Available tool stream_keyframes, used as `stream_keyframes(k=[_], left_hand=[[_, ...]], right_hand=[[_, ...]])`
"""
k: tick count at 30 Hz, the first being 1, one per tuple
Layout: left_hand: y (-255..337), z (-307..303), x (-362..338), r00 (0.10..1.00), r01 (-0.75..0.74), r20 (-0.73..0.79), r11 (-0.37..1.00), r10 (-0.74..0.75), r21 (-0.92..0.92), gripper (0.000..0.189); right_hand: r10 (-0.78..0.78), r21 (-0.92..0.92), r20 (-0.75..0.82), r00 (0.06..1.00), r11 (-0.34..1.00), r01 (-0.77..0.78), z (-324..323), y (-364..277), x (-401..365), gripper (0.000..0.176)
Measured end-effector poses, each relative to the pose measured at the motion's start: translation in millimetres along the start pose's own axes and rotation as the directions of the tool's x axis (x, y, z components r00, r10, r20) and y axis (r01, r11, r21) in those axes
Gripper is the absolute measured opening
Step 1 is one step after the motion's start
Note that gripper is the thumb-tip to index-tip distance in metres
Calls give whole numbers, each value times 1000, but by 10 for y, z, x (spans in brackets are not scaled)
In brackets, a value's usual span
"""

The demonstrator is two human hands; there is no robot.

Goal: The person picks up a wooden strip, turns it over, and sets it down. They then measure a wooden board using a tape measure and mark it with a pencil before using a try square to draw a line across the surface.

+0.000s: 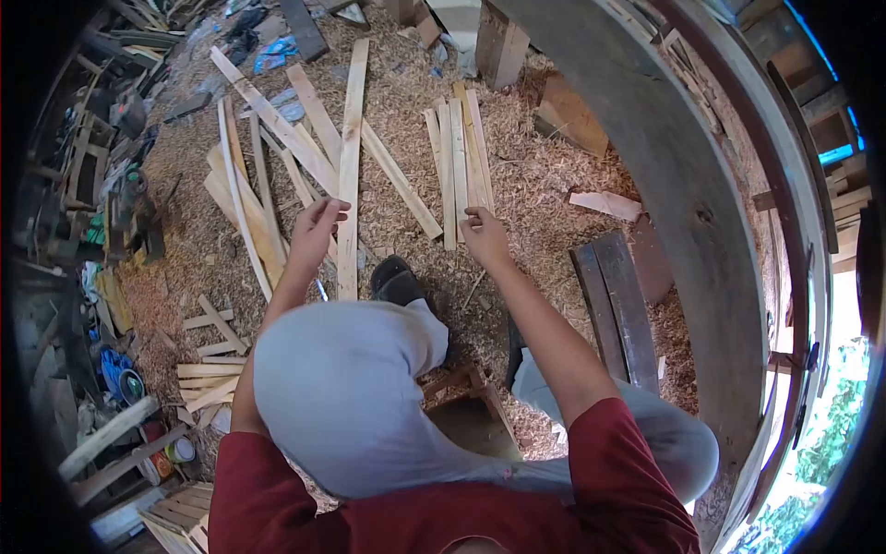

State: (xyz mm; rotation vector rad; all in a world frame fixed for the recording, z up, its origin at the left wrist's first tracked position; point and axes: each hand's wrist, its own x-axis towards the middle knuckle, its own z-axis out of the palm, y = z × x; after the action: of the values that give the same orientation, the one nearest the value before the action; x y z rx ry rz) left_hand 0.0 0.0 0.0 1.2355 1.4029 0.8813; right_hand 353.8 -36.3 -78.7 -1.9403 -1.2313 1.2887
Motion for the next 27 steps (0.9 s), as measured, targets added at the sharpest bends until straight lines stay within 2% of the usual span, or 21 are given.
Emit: stream_keyframes(k=[2, 3, 5, 6, 7, 9, 11, 12, 16, 18, 19, 21, 22, 24, 25, 27], left_hand=[[-18, 67, -309, 996, 2, 91, 997, -9, 75, 37], [-239, 561, 839, 994, -72, 81, 997, 69, 29, 37], [-466, 806, 866, 985, -97, 144, 995, 91, 36, 41], [-539, 926, 800, 984, -94, 151, 996, 92, 4, 39], [-660, 1070, 836, 984, -91, 152, 996, 89, 4, 39], [-844, 1329, 879, 987, -40, 150, 995, 53, -91, 35], [-763, 1482, 775, 986, -3, 164, 997, 16, -77, 34], [-738, 1505, 738, 985, 35, 173, 997, -24, -65, 32], [-803, 1453, 749, 979, 19, 204, 991, 8, -130, 31], [-769, 1433, 813, 985, 52, 174, 971, -12, -231, 29], [-688, 1475, 821, 983, 34, 181, 971, 9, -235, 29], [-519, 1516, 843, 987, 161, 53, 937, -152, -310, 29], [-440, 1551, 856, 990, 144, 49, 928, -136, -342, 30], [-287, 1569, 875, 991, 131, 65, 933, -116, -336, 31], [-230, 1570, 863, 989, 140, 82, 935, -119, -326, 31], [-183, 1555, 877, 996, 86, 44, 941, -76, -327, 31]], right_hand=[[23, -5, -81, 996, 1000, -24, 307, 223, -359, 59], [-44, -42, -130, 991, 998, 38, 96, 253, 891, 59], [-159, -262, -283, 946, 962, 83, 402, 602, 1063, 61], [-167, -345, -317, 934, 937, 51, 567, 722, 1081, 54], [-165, -344, -315, 935, 938, 49, 575, 607, 1053, 54], [-101, -408, -340, 935, 911, -50, 559, 384, 962, 47], [-83, -417, -360, 929, 905, -80, 614, 339, 991, 41], [-68, -428, -375, 924, 897, -108, 645, 358, 1021, 35], [2, -477, -405, 914, 853, -213, 683, 522, 1212, 31], [33, -519, -305, 952, 832, -196, 588, 710, 1321, 52], [23, -515, -323, 946, 835, -196, 525, 735, 1345, 52], [135, -573, -115, 984, 800, -177, 466, 716, 1399, 49], [118, -569, -129, 985, 804, -171, 482, 674, 1408, 49], [152, -420, -353, 923, 856, -302, 589, 574, 1303, 45], [148, -420, -350, 925, 858, -296, 595, 535, 1237, 45], [37, -581, -318, 947, 782, -226, 619, 452, 1103, 27]])
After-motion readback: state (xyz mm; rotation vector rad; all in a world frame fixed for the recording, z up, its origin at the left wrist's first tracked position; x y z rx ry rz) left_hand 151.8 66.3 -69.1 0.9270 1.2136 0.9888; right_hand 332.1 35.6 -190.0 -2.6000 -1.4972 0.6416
